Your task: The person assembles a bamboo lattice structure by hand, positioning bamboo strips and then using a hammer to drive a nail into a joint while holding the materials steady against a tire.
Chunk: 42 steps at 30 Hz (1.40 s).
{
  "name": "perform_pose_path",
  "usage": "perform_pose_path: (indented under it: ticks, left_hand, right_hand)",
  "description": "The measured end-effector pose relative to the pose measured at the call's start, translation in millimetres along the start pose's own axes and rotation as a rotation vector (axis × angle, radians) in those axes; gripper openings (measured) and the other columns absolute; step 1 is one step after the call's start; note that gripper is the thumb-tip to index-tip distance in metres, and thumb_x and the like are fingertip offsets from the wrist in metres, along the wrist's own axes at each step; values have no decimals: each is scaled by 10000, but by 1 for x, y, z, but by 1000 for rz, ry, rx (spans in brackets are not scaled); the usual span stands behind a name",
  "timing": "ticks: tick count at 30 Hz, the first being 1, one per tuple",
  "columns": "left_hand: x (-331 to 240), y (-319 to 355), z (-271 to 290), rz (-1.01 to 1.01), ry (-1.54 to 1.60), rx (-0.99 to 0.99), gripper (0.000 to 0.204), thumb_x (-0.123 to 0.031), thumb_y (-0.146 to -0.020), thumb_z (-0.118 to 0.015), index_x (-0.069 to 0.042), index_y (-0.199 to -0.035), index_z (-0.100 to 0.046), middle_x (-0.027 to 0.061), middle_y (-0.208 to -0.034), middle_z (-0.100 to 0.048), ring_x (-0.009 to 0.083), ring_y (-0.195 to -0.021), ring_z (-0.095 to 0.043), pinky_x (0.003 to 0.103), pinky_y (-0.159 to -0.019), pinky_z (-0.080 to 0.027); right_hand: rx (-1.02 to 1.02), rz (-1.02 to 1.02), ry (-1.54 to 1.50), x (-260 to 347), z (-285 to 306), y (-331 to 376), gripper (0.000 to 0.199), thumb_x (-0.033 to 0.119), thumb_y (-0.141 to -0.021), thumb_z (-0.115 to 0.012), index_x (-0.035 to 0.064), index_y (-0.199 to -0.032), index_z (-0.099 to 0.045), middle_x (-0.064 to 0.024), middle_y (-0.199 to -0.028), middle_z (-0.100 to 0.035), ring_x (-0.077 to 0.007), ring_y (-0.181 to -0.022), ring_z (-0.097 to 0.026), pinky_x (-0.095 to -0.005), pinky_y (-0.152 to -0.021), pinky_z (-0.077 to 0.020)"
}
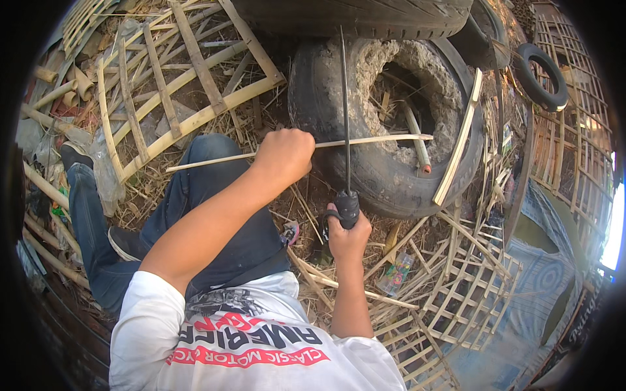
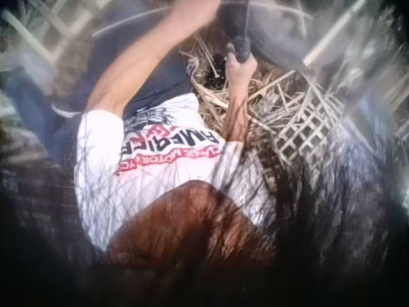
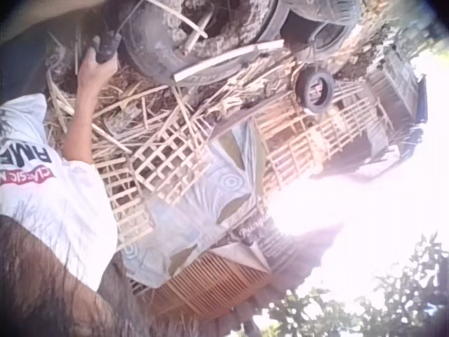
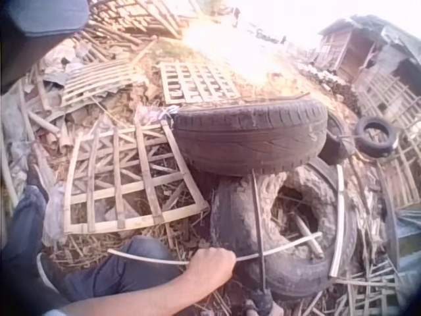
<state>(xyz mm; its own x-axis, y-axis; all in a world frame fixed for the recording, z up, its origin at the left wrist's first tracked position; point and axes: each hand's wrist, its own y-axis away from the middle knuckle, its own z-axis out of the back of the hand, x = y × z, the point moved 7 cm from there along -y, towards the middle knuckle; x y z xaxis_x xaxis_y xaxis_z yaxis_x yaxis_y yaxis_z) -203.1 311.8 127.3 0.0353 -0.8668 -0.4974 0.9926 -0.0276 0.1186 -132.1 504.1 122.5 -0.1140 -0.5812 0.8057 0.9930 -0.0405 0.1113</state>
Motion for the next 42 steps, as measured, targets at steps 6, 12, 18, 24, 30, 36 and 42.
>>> perform_pose_path:
  ticks: [6, 12, 18, 24, 30, 36, 42]
  left_hand:
    - [-7, -5, 29, -12, 13, 7, 82, -63, -664, -671, 6, -706, -677, 205, -716, -658, 344, -728, -676, 409, -664, -552]
    - [7, -13, 17, -5, 20, 29, 118, -63, -654, -667, 27, -731, -671, 218, -746, -657, 356, -759, -670, 425, -687, -550]
    - [6, -12, 6, -15, 25, 33, 111, -59, -643, -666, 18, -724, -667, 206, -745, -662, 350, -752, -671, 423, -675, -549]
    - [7, -10, 4, 18, 1, -27, 88, -65, -647, -669, -2, -708, -667, 187, -728, -666, 325, -725, -678, 405, -653, -552]
    - [7, -9, 7, -8, 24, -55, 79, -73, -651, -667, -9, -695, -670, 183, -714, -665, 325, -715, -680, 402, -639, -553]
    - [-11, 1, 54, -17, 49, -87, 82, -82, -649, -673, -10, -689, -670, 184, -702, -662, 318, -705, -681, 388, -643, -556]
    - [14, -7, 6, 7, 7, 42, 108, -69, -646, -697, -8, -733, -682, 181, -762, -675, 316, -761, -683, 395, -670, -556]
  right_hand:
    - [19, -44, 33, 22, 14, -3, 239, 175, -782, -725, -38, -840, -634, -79, -668, -633, -104, -608, -548, -277, -584, -457]
    - [85, -32, 62, 5, -5, -17, 223, 171, -804, -719, -35, -819, -634, -46, -667, -621, -80, -614, -512, -266, -582, -449]
    - [91, -159, -12, -13, -1, -13, 278, 224, -817, -713, -40, -806, -625, -65, -660, -614, -89, -628, -500, -282, -600, -447]
    - [58, 18, 62, 7, 5, -13, 226, 203, -869, -668, 14, -925, -557, -4, -635, -556, -56, -465, -458, -239, -422, -367]
    - [-15, 113, 187, 30, 0, -5, 387, 211, -851, -683, -18, -1112, -511, -117, -770, -624, -174, -698, -595, -309, -665, -484]
    - [-91, 214, 244, 77, 26, 2, 453, 235, -839, -691, -44, -1128, -483, -172, -761, -653, -266, -685, -671, -337, -627, -508]
    - [4, 95, 312, 34, -5, -9, 385, 220, -835, -683, -11, -1075, -490, -224, -752, -643, -391, -703, -660, -391, -597, -496]
